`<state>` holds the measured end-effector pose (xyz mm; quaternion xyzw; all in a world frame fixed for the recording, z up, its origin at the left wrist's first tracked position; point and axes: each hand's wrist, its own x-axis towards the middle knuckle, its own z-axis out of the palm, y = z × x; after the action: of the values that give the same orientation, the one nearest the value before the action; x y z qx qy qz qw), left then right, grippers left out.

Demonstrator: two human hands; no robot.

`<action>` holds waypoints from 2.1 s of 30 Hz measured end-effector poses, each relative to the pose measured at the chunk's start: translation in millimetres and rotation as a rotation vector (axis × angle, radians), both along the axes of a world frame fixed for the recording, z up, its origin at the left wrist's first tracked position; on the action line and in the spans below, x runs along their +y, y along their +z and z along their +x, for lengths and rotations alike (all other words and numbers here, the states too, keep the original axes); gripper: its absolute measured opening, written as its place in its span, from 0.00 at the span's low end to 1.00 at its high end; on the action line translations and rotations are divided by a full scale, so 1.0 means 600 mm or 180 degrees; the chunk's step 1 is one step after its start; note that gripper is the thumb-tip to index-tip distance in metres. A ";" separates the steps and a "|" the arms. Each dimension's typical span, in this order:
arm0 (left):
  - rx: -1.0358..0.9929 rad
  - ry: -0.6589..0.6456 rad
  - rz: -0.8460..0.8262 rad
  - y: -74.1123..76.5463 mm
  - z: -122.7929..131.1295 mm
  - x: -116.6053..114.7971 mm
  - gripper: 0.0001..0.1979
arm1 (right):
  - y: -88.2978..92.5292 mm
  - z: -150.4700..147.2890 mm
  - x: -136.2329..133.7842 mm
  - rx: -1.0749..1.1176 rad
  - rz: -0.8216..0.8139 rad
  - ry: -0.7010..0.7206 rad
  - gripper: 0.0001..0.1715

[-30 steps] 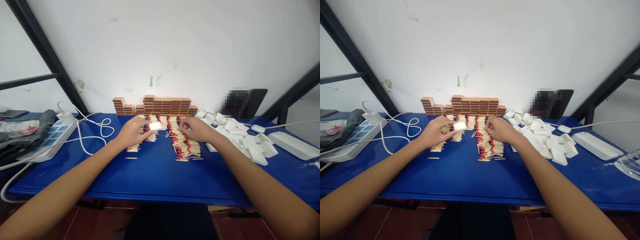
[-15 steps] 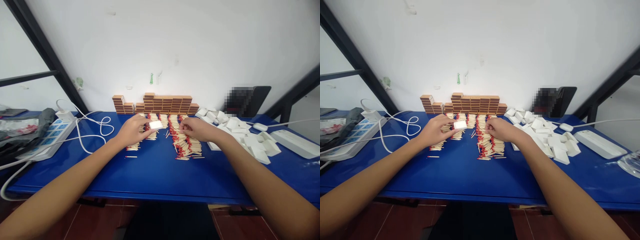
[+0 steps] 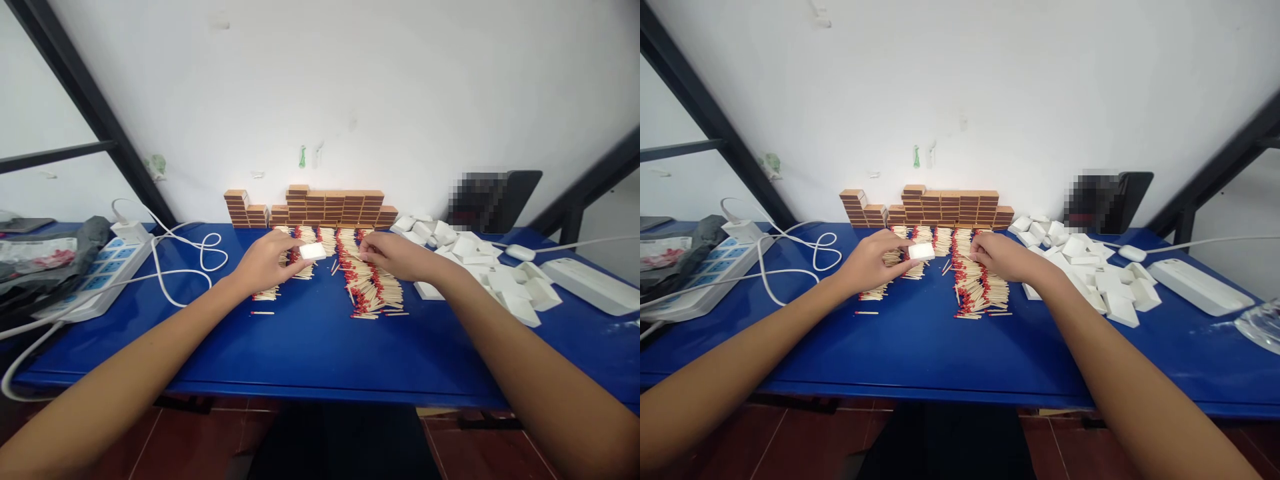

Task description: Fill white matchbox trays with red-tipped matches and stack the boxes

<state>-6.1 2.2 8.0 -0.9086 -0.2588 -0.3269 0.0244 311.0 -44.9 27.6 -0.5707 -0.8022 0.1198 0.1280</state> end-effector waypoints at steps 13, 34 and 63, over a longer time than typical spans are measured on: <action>0.0101 -0.0071 -0.0145 -0.002 0.008 -0.008 0.18 | 0.001 0.007 -0.001 -0.0205 0.0247 -0.0030 0.14; 0.0080 -0.0299 -0.0234 -0.001 0.016 -0.017 0.18 | 0.003 -0.078 -0.033 0.0501 0.0941 0.0491 0.12; 0.0103 -0.0248 -0.0063 0.002 0.011 -0.011 0.17 | 0.000 0.003 0.000 0.0241 0.0331 -0.0057 0.09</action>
<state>0.3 -4.5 9.0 -0.9233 -0.2260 -0.3103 0.0067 313.0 -44.7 27.8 -0.5655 -0.7968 0.0983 0.1888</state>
